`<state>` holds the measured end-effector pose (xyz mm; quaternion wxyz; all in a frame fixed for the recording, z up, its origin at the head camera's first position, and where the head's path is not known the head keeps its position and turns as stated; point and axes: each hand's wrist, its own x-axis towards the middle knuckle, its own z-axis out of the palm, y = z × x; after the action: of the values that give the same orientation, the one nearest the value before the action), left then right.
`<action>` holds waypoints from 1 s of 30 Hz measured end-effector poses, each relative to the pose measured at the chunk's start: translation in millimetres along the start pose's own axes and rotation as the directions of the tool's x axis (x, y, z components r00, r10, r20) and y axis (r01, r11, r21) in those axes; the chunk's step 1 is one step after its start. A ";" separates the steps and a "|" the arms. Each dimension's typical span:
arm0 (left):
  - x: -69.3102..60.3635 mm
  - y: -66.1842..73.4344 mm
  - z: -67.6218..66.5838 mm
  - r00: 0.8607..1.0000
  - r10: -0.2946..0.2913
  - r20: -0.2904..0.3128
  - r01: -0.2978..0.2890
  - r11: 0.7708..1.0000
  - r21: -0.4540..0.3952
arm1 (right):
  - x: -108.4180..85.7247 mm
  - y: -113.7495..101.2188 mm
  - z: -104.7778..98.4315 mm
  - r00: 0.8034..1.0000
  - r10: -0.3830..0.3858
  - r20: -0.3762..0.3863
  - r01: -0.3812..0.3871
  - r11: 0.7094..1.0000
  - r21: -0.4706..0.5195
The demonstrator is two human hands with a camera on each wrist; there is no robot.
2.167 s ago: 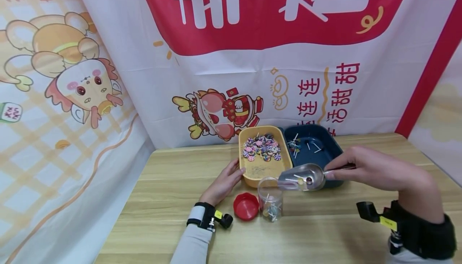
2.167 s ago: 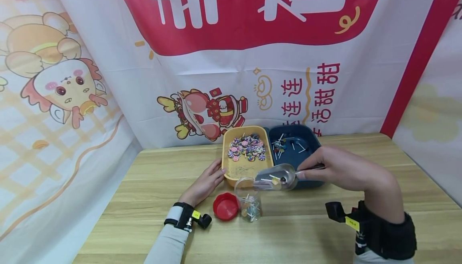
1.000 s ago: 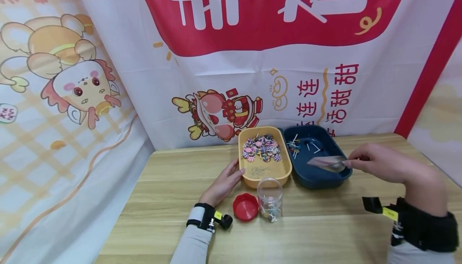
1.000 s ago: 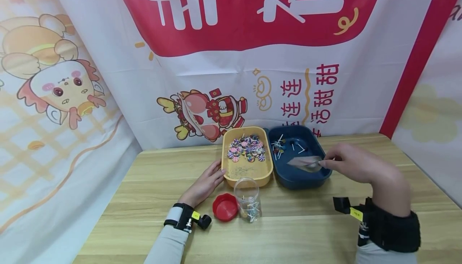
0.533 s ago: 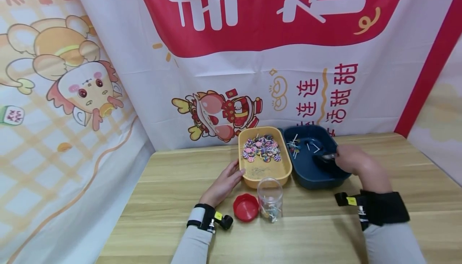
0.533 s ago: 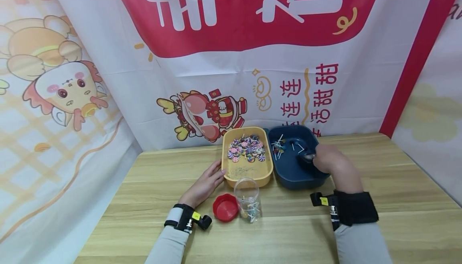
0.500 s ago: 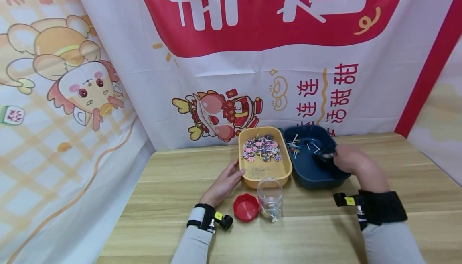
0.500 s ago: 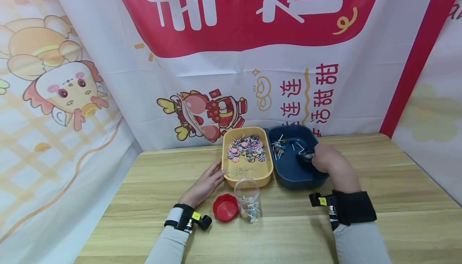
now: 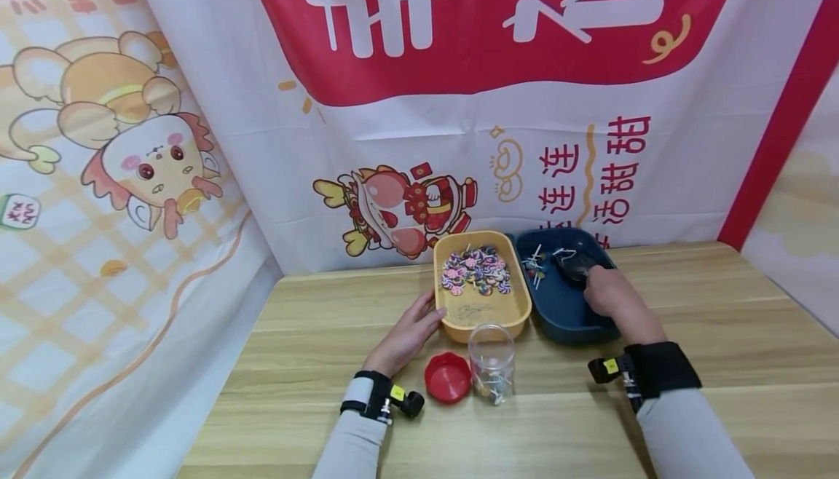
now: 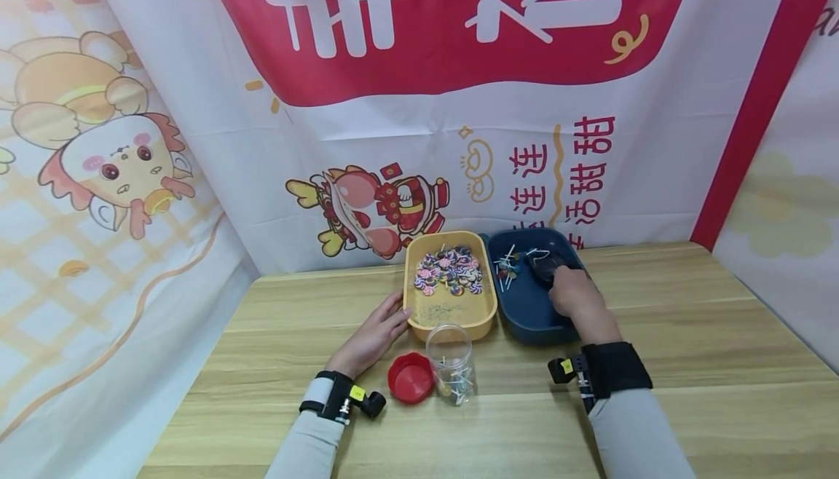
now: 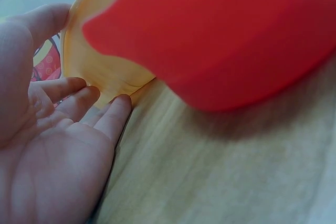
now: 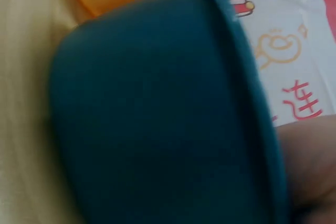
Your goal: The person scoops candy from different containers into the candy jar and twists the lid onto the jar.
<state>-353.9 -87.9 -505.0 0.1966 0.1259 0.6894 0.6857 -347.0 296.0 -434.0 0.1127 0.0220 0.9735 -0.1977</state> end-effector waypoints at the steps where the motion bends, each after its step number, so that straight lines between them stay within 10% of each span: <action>1: -0.1 0.0 -0.1 1.000 0.000 0.000 0.000 1.000 0.002 | 1.9 0.9 1.8 1.000 0.007 0.014 -0.007 1.000 0.011; 19: -1.6 1.5 1.5 1.000 0.003 0.008 -0.003 1.000 -0.005 | 3.4 7.6 11.8 0.989 -0.117 0.091 0.104 0.984 0.142; 30: -0.9 1.6 0.7 1.000 0.004 0.005 -0.004 1.000 0.001 | 2.3 7.9 7.8 0.975 -0.216 -0.045 0.221 0.962 0.159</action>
<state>-352.9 -87.6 -503.3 0.1967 0.1291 0.6889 0.6857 -346.8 300.2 -444.5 0.0747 -0.0737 0.9520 -0.2875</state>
